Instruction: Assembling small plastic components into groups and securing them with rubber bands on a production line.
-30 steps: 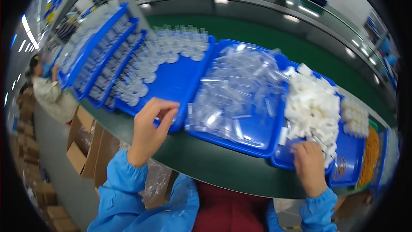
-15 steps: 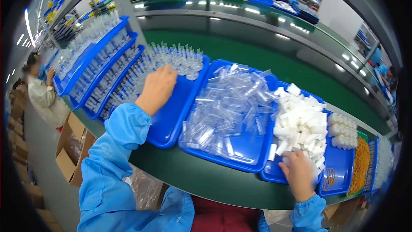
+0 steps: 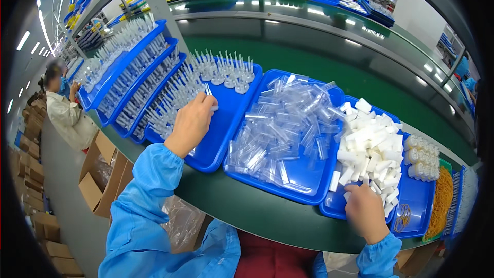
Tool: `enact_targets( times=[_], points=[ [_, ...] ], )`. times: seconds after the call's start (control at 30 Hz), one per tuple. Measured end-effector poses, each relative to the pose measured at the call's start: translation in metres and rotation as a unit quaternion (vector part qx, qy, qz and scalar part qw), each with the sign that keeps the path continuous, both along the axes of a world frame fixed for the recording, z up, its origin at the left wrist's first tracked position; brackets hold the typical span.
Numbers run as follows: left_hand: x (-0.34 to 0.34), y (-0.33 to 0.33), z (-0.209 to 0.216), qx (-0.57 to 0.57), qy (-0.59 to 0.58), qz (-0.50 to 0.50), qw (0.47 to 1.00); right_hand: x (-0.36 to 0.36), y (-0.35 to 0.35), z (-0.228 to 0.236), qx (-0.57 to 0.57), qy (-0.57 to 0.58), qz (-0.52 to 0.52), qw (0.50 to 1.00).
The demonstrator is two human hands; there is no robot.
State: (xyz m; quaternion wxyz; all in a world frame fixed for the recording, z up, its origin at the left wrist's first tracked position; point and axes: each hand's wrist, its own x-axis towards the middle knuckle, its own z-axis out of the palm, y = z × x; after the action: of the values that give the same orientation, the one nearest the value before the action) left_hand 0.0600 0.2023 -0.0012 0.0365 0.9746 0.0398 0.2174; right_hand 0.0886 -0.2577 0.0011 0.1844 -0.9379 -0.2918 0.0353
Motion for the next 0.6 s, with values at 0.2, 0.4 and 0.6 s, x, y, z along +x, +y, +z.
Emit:
enact_targets(
  times=[0.2,0.4,0.6],
  points=[
    [-0.01,-0.014,0.005,-0.063,-0.047,0.004,0.997,-0.001,0.005,0.01,-0.066,-0.055,0.054,0.995],
    [-0.057,-0.1,0.038,-0.263,-0.057,-0.171,0.948,0.0,0.012,0.02,0.103,-0.014,-0.011,0.994],
    [-0.079,-0.181,0.008,-0.511,0.065,-0.301,0.803,-0.036,0.038,0.007,0.523,0.257,-0.156,0.798]
  ],
)
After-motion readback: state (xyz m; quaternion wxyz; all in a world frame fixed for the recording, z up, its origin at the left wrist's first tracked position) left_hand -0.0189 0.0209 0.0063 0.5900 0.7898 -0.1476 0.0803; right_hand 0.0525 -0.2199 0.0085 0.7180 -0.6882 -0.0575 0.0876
